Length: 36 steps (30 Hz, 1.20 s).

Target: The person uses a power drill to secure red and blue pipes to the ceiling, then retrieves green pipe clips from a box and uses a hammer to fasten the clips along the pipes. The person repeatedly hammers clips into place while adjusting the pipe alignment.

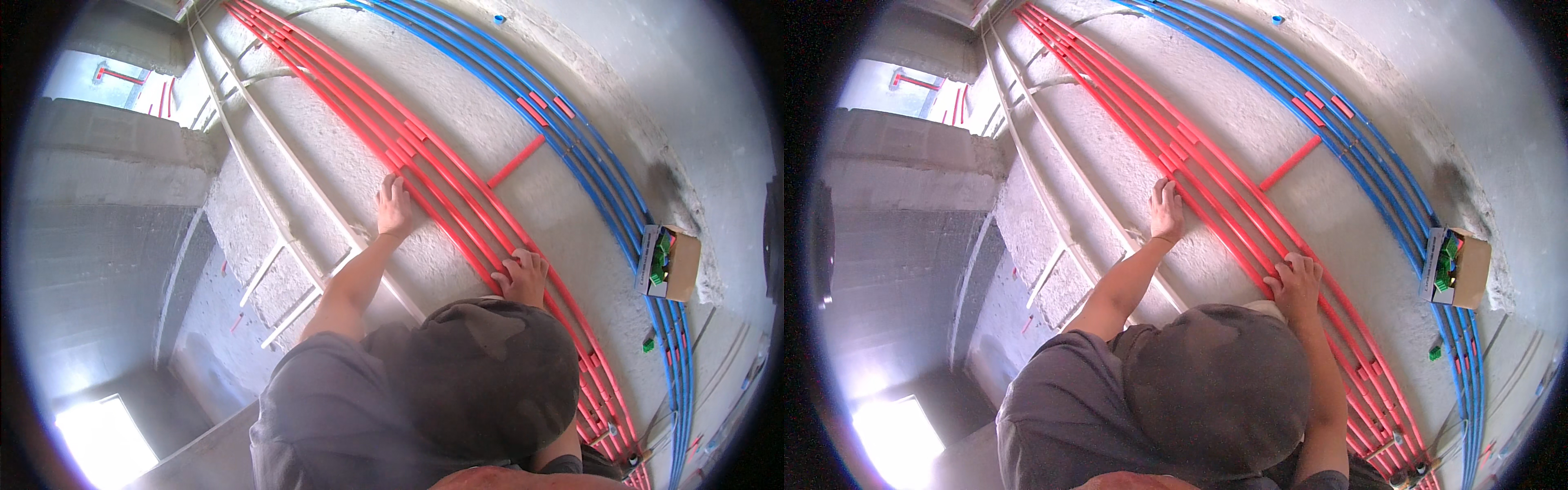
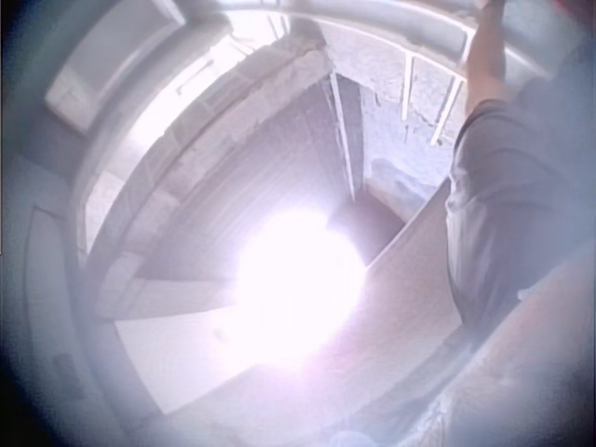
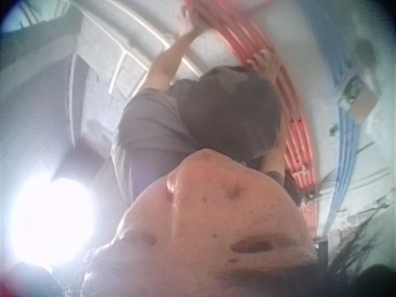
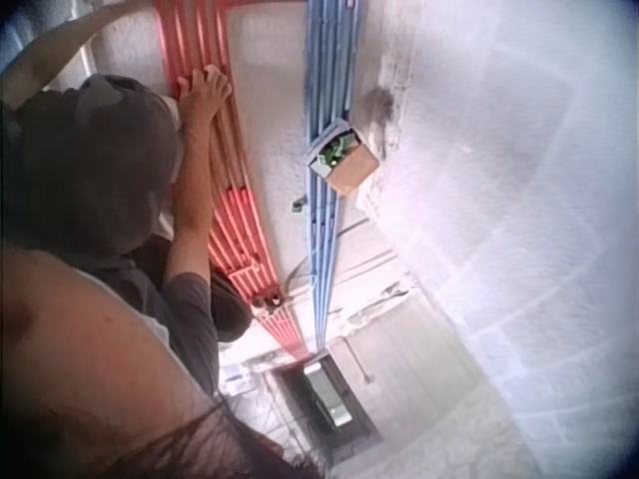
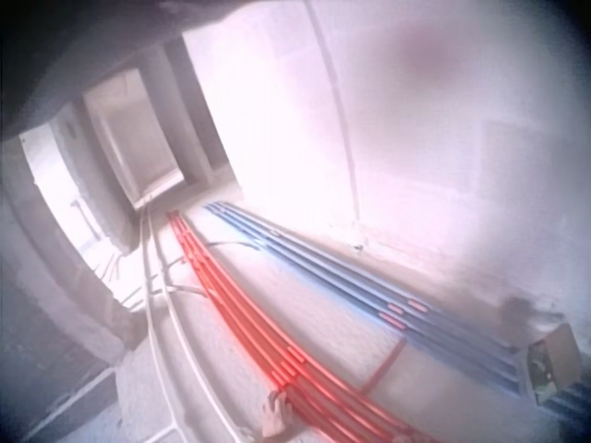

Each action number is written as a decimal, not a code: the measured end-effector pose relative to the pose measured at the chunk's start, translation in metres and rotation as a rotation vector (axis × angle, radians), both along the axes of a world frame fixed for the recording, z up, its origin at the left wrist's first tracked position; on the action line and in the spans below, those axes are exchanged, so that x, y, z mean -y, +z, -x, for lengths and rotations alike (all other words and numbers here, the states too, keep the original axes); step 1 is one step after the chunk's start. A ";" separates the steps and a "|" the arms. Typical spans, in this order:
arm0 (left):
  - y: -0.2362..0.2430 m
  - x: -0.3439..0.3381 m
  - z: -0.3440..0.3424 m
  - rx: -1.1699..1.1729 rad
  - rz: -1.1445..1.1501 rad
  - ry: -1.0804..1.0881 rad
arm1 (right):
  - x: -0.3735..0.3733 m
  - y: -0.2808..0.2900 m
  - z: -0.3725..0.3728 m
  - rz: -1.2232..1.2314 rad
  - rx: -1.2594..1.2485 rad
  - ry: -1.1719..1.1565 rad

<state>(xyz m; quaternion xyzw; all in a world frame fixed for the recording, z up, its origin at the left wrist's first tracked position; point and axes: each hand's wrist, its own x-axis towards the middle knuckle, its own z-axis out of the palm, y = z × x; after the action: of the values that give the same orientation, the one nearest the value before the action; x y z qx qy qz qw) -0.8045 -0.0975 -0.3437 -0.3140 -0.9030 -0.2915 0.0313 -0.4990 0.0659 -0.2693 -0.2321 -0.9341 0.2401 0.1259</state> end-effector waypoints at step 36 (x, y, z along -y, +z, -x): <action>0.005 -0.002 0.000 -0.079 0.041 -0.049 | 0.012 0.007 0.021 0.073 0.126 0.144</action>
<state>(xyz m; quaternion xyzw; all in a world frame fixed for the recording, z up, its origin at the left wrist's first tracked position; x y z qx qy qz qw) -0.8043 -0.0957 -0.3384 -0.3481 -0.8988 -0.2611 0.0534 -0.5202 0.0540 -0.2620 -0.1834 -0.9451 0.2673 0.0410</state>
